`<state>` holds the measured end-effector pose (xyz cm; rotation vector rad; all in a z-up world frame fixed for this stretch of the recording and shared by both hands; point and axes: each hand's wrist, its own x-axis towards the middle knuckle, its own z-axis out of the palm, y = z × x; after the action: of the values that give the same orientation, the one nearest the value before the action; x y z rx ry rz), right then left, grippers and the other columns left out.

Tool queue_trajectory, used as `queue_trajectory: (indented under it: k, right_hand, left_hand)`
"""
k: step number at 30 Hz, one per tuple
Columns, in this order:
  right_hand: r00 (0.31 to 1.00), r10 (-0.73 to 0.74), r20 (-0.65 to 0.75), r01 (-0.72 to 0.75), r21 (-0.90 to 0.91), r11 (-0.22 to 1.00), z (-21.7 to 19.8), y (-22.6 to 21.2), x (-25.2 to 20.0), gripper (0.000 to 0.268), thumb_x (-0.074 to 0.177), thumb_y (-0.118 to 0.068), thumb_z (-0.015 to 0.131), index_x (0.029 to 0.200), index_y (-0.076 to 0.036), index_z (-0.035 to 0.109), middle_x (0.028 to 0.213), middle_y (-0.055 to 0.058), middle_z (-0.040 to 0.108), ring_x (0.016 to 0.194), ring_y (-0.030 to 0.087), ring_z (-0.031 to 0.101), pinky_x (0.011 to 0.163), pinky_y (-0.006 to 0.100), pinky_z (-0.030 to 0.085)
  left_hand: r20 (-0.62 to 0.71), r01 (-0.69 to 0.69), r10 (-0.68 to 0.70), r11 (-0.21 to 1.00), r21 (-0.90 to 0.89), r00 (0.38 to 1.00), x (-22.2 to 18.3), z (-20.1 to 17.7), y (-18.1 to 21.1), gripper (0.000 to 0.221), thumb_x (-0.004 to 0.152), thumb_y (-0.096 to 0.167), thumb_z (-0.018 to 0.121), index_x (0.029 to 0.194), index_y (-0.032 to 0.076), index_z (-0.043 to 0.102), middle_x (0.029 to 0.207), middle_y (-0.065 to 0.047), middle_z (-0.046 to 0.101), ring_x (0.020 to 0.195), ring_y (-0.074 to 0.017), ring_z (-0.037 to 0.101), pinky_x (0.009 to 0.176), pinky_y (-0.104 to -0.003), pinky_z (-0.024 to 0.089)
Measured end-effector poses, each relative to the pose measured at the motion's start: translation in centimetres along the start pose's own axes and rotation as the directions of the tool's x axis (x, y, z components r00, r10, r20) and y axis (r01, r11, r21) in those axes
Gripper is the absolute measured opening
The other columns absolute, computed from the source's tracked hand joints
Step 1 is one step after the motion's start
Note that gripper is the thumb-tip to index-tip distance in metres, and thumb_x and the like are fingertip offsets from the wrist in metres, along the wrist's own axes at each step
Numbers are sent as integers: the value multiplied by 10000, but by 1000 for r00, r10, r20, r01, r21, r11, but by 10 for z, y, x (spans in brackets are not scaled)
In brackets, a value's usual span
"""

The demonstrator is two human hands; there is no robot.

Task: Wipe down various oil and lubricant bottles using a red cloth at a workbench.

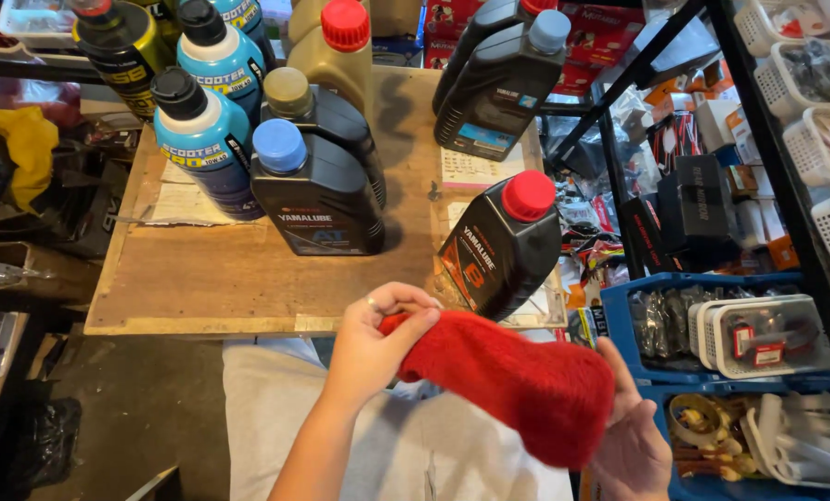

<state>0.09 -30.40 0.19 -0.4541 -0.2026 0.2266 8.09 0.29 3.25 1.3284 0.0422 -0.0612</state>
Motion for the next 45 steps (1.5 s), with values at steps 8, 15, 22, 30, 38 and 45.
queue_trajectory:
  k: [8,15,22,30,38,45]
  right_hand:
    - [997,-70,-37,-17,-963,268,14,-17,60,977,866,-658,513,1571,-24,281,1604,181,396,1450,284,424,1169,411,357]
    - [952,137,-274,-303,-905,298,14,24,46,194,938,-148,718,781,-43,764,718,-2,722,646,84,586,545,261,470]
    - [307,-792,-528,-315,-841,439,32,-30,82,396,1002,-287,642,1389,-204,653,1242,-23,718,1052,59,665,916,212,562]
    - [845,-329,422,120,-748,-653,81,54,124,449,983,-210,575,1377,4,596,1512,175,547,1330,396,425,1176,485,296]
    - [786,-374,492,297,-831,-470,67,66,132,361,1048,-166,436,1341,43,410,1492,280,398,1432,455,405,1226,509,341]
    - [936,-210,282,112,-806,-581,61,97,101,796,1019,-343,385,1566,161,100,1677,353,37,1558,615,-26,1286,681,73]
  left_hand:
    - [584,-314,88,902,298,807,1,48,55,205,824,256,816,969,172,697,883,17,789,864,-83,748,861,-235,547]
    - [355,-585,497,783,209,792,14,61,69,327,836,254,839,1074,146,642,1090,-52,609,739,-126,565,762,-264,522]
    - [227,-518,481,654,551,847,60,54,0,1395,519,580,950,1576,43,215,1635,-217,273,1551,-396,274,1287,-539,232]
    - [45,-464,514,731,501,857,81,82,-44,1036,751,222,783,1560,-18,182,1540,-269,363,1468,-444,389,1236,-491,290]
    - [24,-488,542,735,471,840,52,68,-43,1075,748,370,818,1530,20,169,1472,-279,437,1347,-411,500,1148,-490,407]
    - [107,-444,466,711,546,878,67,51,-56,1050,799,333,833,1554,16,175,1417,-275,413,1332,-466,481,1140,-514,373]
